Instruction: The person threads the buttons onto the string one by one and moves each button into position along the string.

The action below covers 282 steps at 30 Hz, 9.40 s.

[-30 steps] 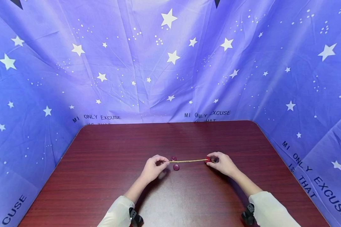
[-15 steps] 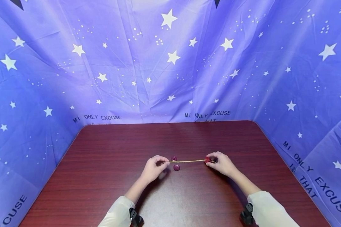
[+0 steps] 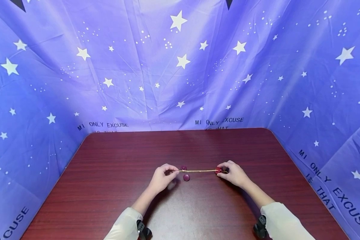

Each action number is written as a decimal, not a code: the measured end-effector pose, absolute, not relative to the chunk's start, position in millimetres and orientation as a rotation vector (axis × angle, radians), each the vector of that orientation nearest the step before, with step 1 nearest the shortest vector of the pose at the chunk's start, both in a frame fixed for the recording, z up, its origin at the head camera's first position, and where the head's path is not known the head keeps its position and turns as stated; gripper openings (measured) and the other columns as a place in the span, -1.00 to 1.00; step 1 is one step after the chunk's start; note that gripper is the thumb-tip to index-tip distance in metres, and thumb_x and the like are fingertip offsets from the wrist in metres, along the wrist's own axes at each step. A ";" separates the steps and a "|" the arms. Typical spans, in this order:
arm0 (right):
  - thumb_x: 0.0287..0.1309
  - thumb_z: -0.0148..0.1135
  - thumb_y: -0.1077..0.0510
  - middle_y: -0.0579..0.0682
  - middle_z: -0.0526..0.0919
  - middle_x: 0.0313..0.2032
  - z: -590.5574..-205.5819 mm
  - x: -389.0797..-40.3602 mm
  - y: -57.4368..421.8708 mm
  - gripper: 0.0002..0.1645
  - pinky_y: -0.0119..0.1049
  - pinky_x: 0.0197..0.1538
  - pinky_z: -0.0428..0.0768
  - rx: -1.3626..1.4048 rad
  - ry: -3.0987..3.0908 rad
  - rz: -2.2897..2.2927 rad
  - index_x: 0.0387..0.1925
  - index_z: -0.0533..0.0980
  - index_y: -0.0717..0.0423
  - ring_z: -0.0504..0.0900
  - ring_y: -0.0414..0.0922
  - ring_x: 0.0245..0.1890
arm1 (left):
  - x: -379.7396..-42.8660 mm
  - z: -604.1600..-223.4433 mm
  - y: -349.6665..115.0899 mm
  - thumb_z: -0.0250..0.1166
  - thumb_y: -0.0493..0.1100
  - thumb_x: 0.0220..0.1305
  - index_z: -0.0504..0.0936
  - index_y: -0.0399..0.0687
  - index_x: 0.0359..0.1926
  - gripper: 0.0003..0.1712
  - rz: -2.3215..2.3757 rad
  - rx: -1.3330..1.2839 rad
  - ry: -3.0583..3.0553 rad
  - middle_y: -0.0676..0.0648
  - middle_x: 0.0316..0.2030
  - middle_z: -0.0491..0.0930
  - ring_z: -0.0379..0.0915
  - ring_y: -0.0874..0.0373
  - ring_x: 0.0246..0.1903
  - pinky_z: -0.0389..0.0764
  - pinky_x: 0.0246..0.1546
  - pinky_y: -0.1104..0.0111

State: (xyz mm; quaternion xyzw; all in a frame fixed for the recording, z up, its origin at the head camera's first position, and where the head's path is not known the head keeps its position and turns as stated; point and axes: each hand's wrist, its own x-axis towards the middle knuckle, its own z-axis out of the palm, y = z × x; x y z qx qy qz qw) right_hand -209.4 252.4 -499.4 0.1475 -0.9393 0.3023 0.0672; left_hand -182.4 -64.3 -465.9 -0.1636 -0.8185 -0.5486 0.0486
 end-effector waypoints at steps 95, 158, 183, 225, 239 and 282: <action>0.09 0.30 0.10 -0.11 0.70 -0.30 -463.8 -205.4 151.5 -0.77 -0.31 -0.22 0.58 0.809 -2.739 1.240 -0.18 0.62 0.04 0.57 -0.30 -0.33 | -186.0 -457.4 -49.5 0.31 -0.33 0.12 0.66 -0.29 -0.36 -0.93 -1.703 -0.586 -2.478 -0.18 -0.39 0.61 0.47 0.10 -0.44 0.53 -0.41 0.44; 0.14 0.26 0.05 -0.13 0.70 -0.43 -471.3 -204.6 147.1 -0.85 -0.48 -0.40 0.50 0.761 -2.679 1.344 -0.34 0.66 0.02 0.47 -0.40 -0.51 | -200.6 -490.8 -48.1 0.35 -0.32 0.08 0.67 -0.20 -0.33 -0.92 -1.743 -0.600 -2.488 -0.14 -0.38 0.62 0.41 0.33 -0.52 0.46 -0.49 0.56; 0.15 0.26 0.08 0.13 0.65 -0.51 -466.5 -204.5 159.7 -0.81 -0.47 -0.60 0.43 0.676 -2.708 1.429 -0.32 0.64 0.13 0.41 -0.37 -0.69 | -201.2 -501.6 -43.6 0.39 -0.02 0.06 0.65 0.01 -0.27 -0.77 -1.090 -0.682 -2.804 0.07 -0.35 0.57 0.44 0.25 -0.39 0.45 -0.32 0.44; 0.13 0.27 0.10 0.09 0.66 -0.52 -470.2 -208.1 166.7 -0.79 -0.47 -0.53 0.44 0.639 -2.691 1.393 -0.29 0.65 0.17 0.45 -0.35 -0.63 | -211.3 -502.7 -27.1 0.41 -0.07 -0.03 0.69 -0.05 -0.30 -0.76 -0.748 -0.768 -2.910 0.07 -0.37 0.54 0.50 0.22 -0.30 0.52 -0.22 0.42; 0.10 0.29 0.10 -0.08 0.63 -0.56 -471.6 -209.2 167.9 -0.84 -0.46 -0.54 0.45 0.631 -2.660 1.391 -0.33 0.66 0.11 0.43 -0.39 -0.63 | -210.2 -496.3 -35.0 0.35 -0.06 0.07 0.66 -0.07 -0.15 -0.69 -0.862 -0.762 -2.856 0.03 -0.28 0.53 0.41 0.12 -0.20 0.47 -0.15 0.32; 0.13 0.27 0.09 -0.15 0.55 -0.62 -465.2 -208.6 164.8 -0.80 -0.48 -0.55 0.42 0.636 -2.709 1.362 -0.31 0.66 0.13 0.41 -0.35 -0.64 | -210.6 -488.2 -49.2 0.38 -0.19 0.07 0.63 -0.25 -0.15 -0.68 -1.564 -0.711 -2.460 -0.16 -0.32 0.61 0.55 0.03 -0.34 0.59 -0.33 0.36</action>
